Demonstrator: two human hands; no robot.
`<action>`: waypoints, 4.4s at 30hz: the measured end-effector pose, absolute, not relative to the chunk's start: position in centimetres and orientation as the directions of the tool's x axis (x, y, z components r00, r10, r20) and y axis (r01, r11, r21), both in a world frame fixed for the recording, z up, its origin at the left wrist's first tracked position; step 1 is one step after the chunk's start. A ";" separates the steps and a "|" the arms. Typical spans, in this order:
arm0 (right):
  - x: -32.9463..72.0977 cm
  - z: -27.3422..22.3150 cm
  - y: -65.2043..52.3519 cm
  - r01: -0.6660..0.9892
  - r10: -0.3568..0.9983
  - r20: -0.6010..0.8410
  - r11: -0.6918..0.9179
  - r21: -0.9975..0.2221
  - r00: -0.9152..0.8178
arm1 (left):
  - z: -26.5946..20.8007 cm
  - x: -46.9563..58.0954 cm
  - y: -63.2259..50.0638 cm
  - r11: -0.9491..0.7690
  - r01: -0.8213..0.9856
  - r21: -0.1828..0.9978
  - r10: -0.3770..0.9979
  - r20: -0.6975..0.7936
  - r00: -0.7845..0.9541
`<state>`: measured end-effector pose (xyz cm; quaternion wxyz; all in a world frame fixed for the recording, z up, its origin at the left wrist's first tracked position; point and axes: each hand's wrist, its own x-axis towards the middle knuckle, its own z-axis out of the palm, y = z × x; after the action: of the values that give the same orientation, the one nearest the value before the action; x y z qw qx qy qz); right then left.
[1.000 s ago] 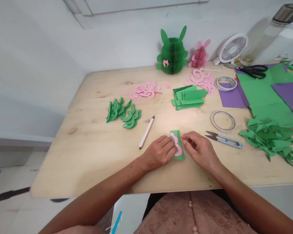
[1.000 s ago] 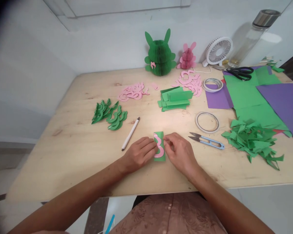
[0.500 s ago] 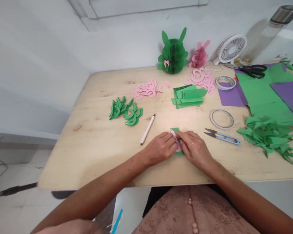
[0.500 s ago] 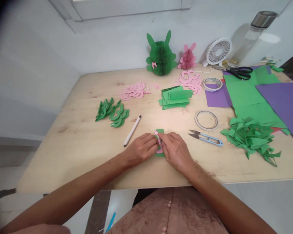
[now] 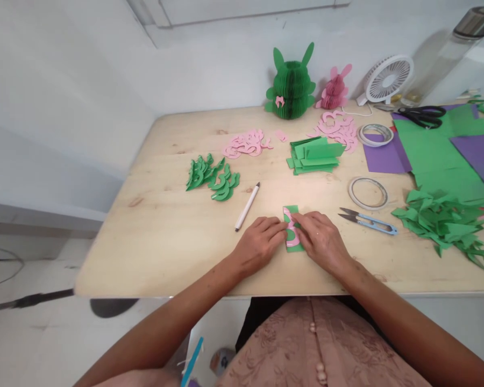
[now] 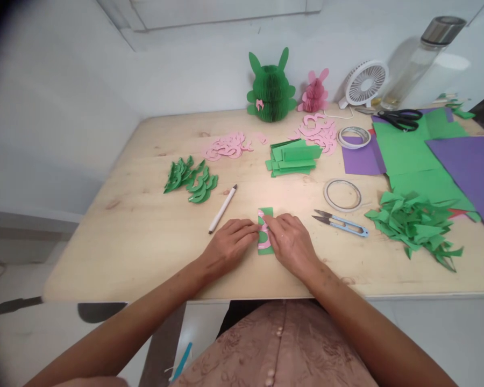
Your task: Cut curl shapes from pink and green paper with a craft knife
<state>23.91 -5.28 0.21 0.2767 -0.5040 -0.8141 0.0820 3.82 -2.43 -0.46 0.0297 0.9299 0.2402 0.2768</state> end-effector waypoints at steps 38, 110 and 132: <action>24.0 -0.4 -5.4 0.786 0.818 0.426 0.533 -0.312 -0.386 | -0.7 3.8 -4.9 -0.839 0.523 0.153 0.529 0.457 0.715; 23.8 0.0 -5.3 0.795 0.774 0.469 0.567 -0.216 -0.425 | -0.9 3.7 -4.8 -0.837 0.528 0.142 0.524 0.482 0.702; 23.9 -0.3 -5.3 0.797 0.777 0.469 0.563 -0.218 -0.420 | -0.8 4.0 -4.5 -0.824 0.533 0.195 0.561 0.416 0.715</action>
<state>23.94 -5.34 -0.26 0.2679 -0.4671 -0.8424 -0.0192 3.99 -4.50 -0.81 0.0303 0.9256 0.2955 0.2345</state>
